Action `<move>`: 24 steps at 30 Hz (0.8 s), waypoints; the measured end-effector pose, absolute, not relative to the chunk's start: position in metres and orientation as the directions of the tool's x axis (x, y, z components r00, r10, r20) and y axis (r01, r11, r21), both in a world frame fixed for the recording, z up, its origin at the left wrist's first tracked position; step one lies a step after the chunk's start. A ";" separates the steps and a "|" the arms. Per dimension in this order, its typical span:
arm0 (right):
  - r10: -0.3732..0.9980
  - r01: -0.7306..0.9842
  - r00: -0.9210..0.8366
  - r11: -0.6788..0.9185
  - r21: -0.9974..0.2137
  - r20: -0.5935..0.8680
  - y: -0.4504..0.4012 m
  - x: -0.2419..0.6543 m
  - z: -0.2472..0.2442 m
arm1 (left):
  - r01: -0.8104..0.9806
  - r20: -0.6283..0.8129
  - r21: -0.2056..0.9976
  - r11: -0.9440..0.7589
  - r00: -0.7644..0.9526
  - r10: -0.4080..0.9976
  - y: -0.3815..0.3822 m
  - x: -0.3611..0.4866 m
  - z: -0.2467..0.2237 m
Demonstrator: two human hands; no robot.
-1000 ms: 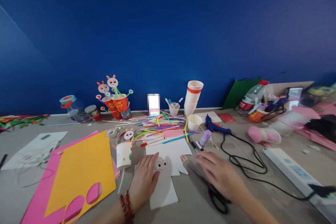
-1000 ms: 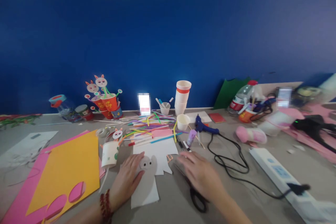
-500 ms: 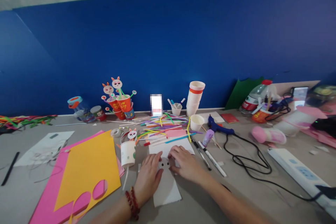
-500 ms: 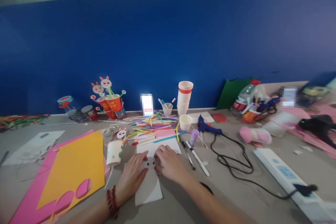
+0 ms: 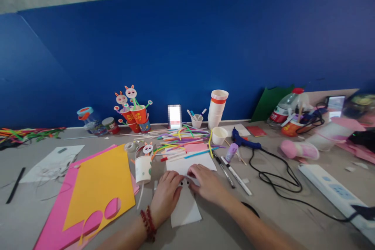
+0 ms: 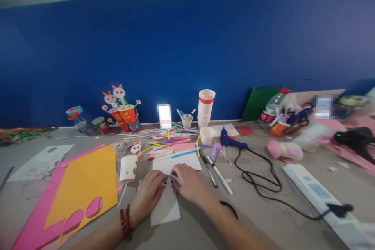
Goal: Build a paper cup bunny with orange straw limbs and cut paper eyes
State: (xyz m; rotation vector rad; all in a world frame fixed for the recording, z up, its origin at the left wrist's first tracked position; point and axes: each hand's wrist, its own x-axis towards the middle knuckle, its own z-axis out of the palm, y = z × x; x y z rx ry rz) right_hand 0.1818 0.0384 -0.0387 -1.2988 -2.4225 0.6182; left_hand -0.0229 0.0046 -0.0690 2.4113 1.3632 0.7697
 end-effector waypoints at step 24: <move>0.885 0.611 -0.460 0.374 -0.697 0.072 0.038 0.189 -0.043 | 0.683 0.351 0.510 -0.524 0.391 0.851 0.006 -0.022 -0.073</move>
